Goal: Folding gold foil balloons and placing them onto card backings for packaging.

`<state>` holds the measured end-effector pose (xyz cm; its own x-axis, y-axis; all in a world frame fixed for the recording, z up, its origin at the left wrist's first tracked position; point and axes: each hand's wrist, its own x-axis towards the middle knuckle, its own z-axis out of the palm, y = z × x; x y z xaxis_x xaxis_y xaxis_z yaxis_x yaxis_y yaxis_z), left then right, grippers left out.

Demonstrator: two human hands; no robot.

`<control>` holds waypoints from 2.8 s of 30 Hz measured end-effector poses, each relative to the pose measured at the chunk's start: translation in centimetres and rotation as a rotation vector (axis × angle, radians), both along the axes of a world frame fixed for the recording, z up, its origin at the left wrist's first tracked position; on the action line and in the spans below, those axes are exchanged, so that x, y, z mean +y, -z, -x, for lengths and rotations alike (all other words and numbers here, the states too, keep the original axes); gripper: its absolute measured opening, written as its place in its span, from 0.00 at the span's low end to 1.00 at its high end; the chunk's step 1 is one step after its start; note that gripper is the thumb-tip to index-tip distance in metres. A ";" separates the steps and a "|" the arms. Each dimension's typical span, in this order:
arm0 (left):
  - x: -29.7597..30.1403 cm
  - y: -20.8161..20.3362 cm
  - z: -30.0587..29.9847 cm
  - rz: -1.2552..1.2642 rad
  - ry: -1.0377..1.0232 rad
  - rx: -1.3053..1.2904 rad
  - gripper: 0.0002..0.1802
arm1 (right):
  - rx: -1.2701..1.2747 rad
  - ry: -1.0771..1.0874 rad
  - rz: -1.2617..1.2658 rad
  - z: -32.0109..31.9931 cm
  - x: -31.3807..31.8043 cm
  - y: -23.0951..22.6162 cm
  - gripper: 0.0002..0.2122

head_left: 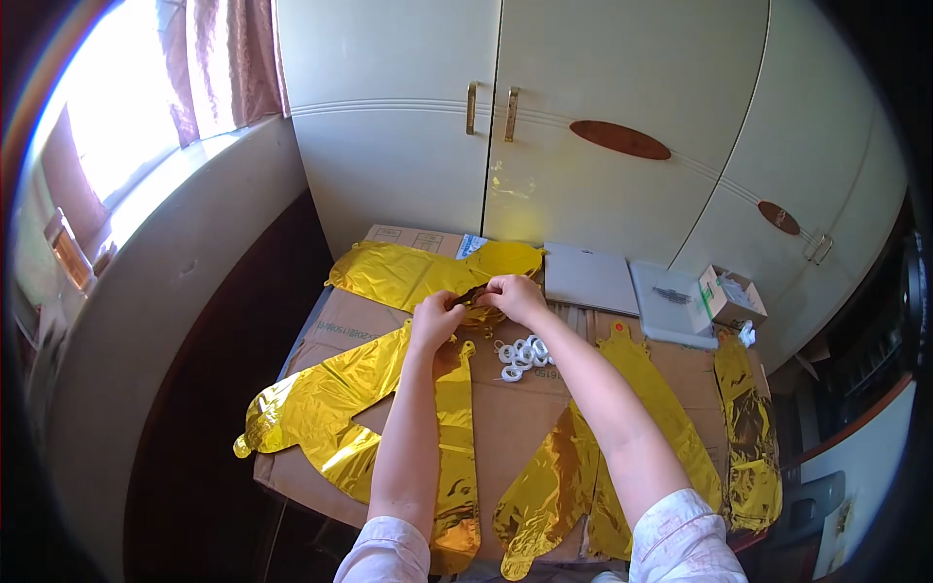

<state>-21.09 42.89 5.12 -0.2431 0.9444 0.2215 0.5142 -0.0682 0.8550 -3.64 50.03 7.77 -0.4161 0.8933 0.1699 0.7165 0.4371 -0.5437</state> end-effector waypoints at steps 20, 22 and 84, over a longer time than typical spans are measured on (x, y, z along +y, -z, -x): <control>0.4 0.9 -0.2 -0.093 -0.079 0.084 0.15 | -0.018 -0.038 -0.160 0.2 0.1 0.8 0.11; 0.5 0.9 -0.5 -0.101 -0.061 0.092 0.15 | 0.039 -0.060 -0.393 -0.1 0.3 1.3 0.10; -19.3 -22.1 -7.5 -0.974 -0.147 0.580 0.04 | 0.414 -0.281 -0.237 -8.8 -26.6 -11.6 0.57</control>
